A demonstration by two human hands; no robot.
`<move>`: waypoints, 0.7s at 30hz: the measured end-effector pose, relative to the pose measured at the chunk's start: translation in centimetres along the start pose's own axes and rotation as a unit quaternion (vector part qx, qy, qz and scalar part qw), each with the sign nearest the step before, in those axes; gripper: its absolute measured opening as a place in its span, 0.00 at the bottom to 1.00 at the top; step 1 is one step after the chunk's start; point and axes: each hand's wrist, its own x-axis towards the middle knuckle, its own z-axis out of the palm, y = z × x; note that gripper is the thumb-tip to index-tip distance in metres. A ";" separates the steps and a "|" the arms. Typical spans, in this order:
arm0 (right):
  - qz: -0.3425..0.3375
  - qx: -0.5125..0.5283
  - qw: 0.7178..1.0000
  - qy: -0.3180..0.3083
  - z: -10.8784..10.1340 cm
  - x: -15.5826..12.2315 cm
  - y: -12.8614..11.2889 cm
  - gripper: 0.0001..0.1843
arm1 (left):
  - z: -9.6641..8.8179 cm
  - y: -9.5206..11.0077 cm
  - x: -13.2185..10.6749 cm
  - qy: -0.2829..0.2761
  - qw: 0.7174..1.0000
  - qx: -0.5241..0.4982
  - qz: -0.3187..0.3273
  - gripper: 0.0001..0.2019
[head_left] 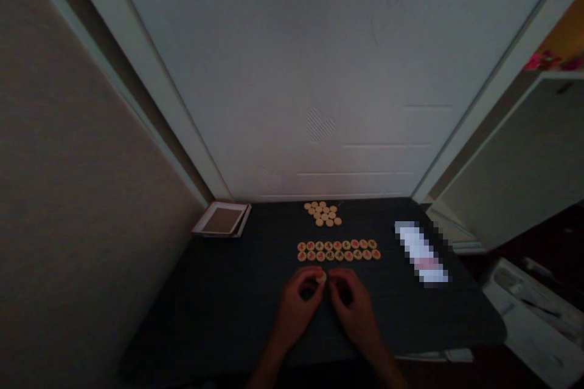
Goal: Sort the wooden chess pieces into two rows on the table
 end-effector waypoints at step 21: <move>0.008 0.000 1.000 0.004 0.1 -0.2 -0.1 0.11 | -0.1 0.7 -0.7 -0.062 0.998 0.005 -0.032 0.13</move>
